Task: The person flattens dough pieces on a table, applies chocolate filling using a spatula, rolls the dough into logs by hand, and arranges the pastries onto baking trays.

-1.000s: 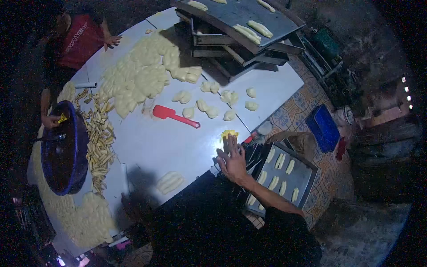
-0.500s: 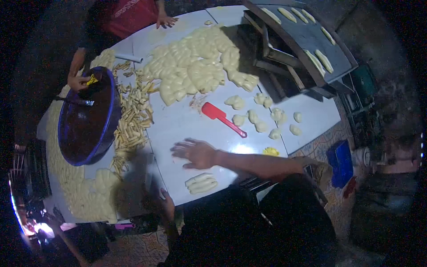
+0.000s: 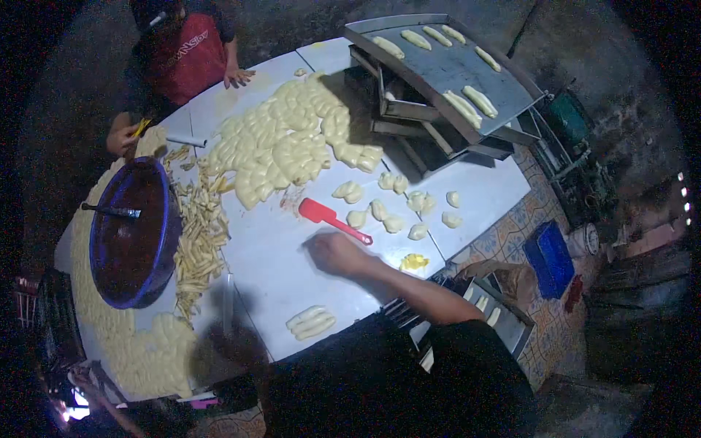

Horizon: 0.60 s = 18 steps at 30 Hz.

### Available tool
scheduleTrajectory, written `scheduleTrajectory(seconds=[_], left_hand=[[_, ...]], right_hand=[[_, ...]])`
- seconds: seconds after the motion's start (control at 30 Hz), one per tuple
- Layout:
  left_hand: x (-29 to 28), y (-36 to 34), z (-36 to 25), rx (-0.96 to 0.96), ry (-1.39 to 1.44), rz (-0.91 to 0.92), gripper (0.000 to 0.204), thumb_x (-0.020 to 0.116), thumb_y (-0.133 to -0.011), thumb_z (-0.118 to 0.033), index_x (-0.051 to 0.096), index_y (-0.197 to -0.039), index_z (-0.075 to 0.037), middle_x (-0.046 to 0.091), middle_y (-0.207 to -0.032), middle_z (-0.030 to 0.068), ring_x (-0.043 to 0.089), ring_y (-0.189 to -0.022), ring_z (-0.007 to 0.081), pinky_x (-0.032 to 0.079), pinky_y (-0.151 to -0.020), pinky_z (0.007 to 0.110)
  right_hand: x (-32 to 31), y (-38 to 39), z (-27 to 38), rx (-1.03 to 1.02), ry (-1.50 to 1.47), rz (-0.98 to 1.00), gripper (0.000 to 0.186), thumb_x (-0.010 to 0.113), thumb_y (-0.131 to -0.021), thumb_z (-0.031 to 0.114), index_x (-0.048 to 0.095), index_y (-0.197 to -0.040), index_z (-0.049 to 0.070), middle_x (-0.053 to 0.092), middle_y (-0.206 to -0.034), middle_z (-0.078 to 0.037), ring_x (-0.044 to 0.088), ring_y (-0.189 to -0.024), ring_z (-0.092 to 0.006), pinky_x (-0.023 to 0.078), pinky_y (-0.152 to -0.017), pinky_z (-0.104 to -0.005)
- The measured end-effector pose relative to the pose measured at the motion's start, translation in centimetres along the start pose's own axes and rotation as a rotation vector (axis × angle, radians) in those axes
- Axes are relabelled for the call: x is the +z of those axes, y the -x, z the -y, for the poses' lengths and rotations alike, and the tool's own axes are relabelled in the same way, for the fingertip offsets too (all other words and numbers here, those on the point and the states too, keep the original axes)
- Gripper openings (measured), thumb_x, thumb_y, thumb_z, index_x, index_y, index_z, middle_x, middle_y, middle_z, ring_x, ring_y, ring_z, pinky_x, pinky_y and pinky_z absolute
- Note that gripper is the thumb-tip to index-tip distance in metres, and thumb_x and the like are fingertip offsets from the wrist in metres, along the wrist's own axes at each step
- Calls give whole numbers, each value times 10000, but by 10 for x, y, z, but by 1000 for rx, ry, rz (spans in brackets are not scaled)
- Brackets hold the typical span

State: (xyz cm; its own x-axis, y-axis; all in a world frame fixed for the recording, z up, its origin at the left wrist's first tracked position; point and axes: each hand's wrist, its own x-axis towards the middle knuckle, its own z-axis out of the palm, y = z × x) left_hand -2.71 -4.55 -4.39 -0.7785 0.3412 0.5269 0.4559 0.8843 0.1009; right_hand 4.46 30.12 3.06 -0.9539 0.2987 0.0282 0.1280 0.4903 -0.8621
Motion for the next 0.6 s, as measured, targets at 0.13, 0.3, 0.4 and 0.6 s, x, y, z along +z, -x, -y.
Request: scheduleTrajectory(seconds=[0.13,0.3,0.4,0.6], left_hand=[[2,-30,-19,28,114,-43,427,637,-937,-254,639,-1319,-63,453,-1506,230,428,-1383,451,308,-1177,578],[-13,-60,-72,-386,915,305,283,622,-914,21,689,-1188,12,658,-1262,190,587,-1253,339,464,-1071,440],[-10,-65,-81,-373,1246,456,237,558,-980,41,680,-1183,42,705,-1122,169,672,-1095,256,532,-979,361],[-16,-81,-117,-981,2321,901,331,482,-1084,-144,502,-1352,50,608,-1235,227,672,-1063,306,585,-922,437]], right_hand=[[-75,-4,-59,-10,712,-186,283,684,-881,213,720,-1096,32,702,-1055,-211,669,-917,-392,537,-851,-435],[-75,-2,-73,114,146,-263,296,779,-864,206,717,-1098,35,657,-1031,-135,668,-924,-257,549,-790,-380],[-86,-2,-6,9,-83,-323,376,796,-841,87,678,-1184,-14,616,-1138,-131,650,-997,-234,566,-869,-393],[2,10,56,-427,-50,206,506,691,-877,30,599,-1375,26,591,-1247,-181,621,-1146,-330,500,-1002,-396]])
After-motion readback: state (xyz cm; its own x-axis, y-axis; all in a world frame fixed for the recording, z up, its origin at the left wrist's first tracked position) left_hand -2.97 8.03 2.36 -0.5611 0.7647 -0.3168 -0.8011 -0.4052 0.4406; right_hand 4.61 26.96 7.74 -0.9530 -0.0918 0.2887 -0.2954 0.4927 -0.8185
